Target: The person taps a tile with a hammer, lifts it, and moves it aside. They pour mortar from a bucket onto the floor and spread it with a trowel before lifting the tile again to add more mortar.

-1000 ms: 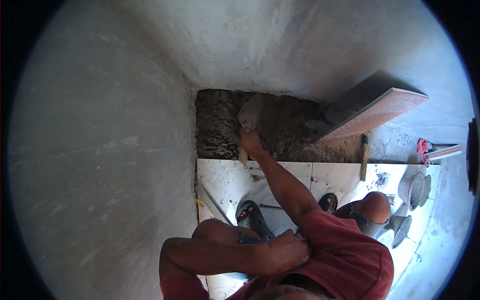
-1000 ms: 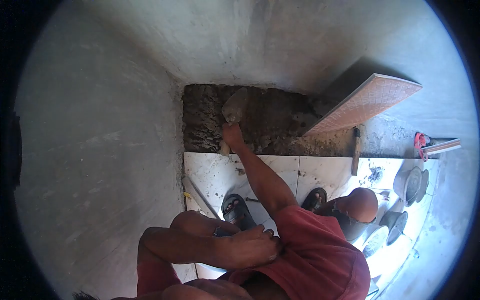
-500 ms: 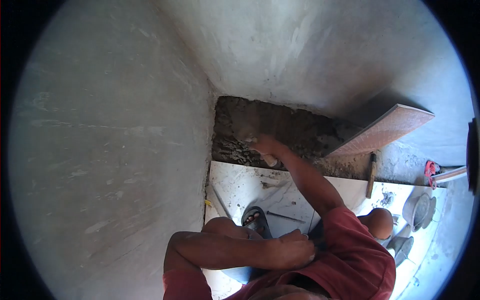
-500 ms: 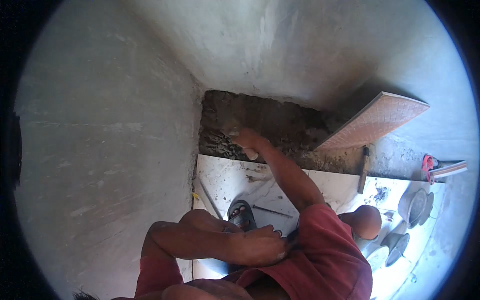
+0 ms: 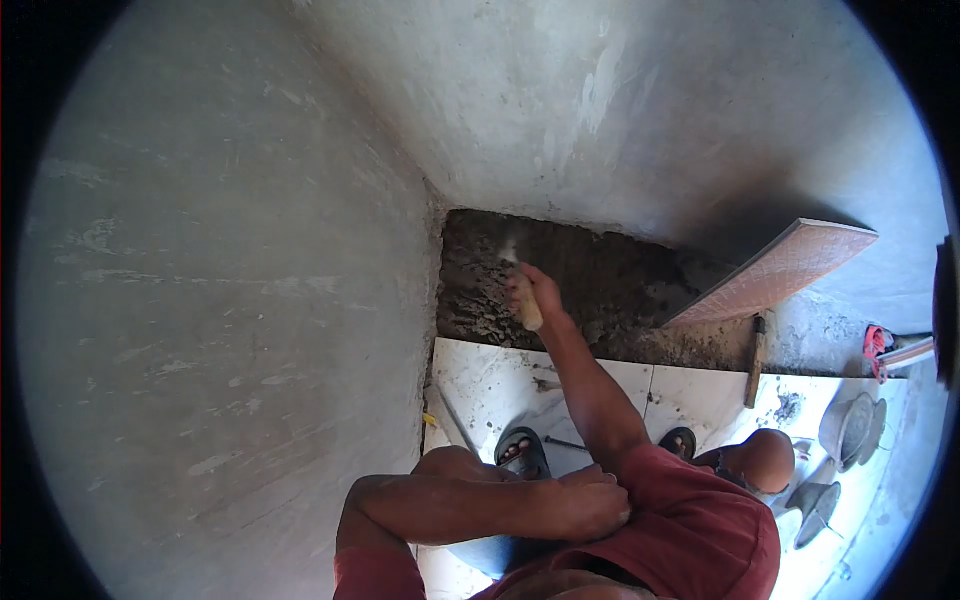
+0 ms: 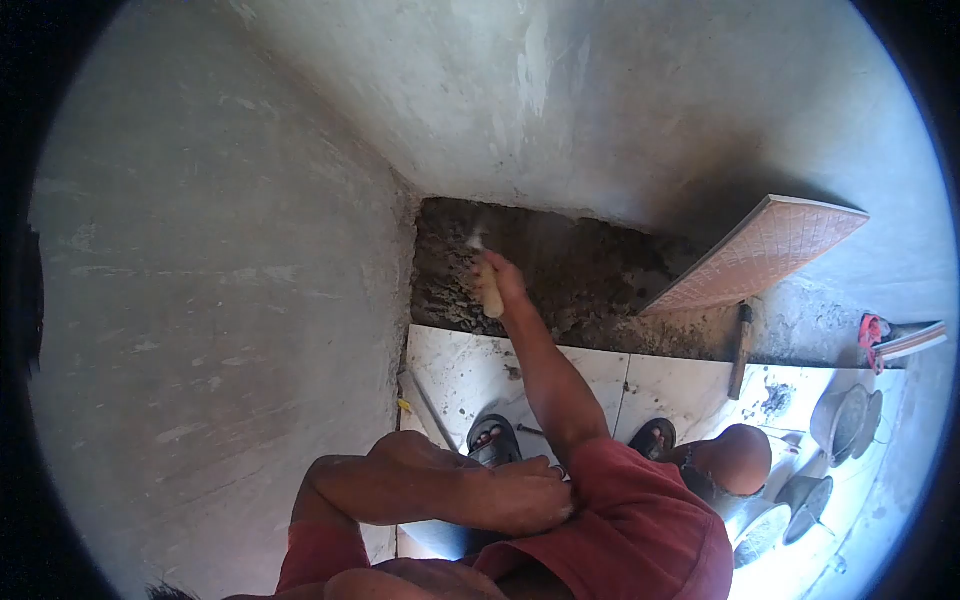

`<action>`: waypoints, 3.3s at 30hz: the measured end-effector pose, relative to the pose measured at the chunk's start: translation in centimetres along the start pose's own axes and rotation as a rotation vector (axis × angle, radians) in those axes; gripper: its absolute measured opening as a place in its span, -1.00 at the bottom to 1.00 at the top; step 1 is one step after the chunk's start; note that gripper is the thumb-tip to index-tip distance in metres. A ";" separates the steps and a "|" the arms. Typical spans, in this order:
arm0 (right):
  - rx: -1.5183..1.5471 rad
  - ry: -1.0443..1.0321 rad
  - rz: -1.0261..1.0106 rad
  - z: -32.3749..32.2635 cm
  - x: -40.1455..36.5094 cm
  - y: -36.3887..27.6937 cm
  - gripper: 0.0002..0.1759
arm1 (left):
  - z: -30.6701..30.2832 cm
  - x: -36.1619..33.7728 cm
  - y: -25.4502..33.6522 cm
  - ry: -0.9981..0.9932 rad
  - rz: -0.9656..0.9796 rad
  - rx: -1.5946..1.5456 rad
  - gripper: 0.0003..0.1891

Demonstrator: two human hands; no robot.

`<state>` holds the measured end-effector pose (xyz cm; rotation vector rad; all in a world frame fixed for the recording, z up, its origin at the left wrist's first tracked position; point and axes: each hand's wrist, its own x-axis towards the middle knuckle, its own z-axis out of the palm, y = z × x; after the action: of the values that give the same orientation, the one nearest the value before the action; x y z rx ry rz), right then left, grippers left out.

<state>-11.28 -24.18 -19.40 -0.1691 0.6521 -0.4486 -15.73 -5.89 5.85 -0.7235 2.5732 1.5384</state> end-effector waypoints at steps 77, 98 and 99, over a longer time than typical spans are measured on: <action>-2.334 -0.351 -0.294 1.4 -4.9 -1.5 -0.60 | 2.0 -0.9 0.5 0.382 0.158 0.083 -0.85; -2.750 -0.513 0.111 7.9 0.4 -1.6 -0.61 | 0.8 -1.4 1.3 0.245 0.146 0.170 -0.89; -2.754 -0.527 0.135 7.4 1.1 -0.5 -0.61 | 1.0 -1.3 1.3 0.243 0.149 0.168 -0.89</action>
<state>-6.13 -25.05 -14.08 -2.6784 0.2813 0.9504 -15.36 -4.04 6.79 -0.7580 2.9521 1.3196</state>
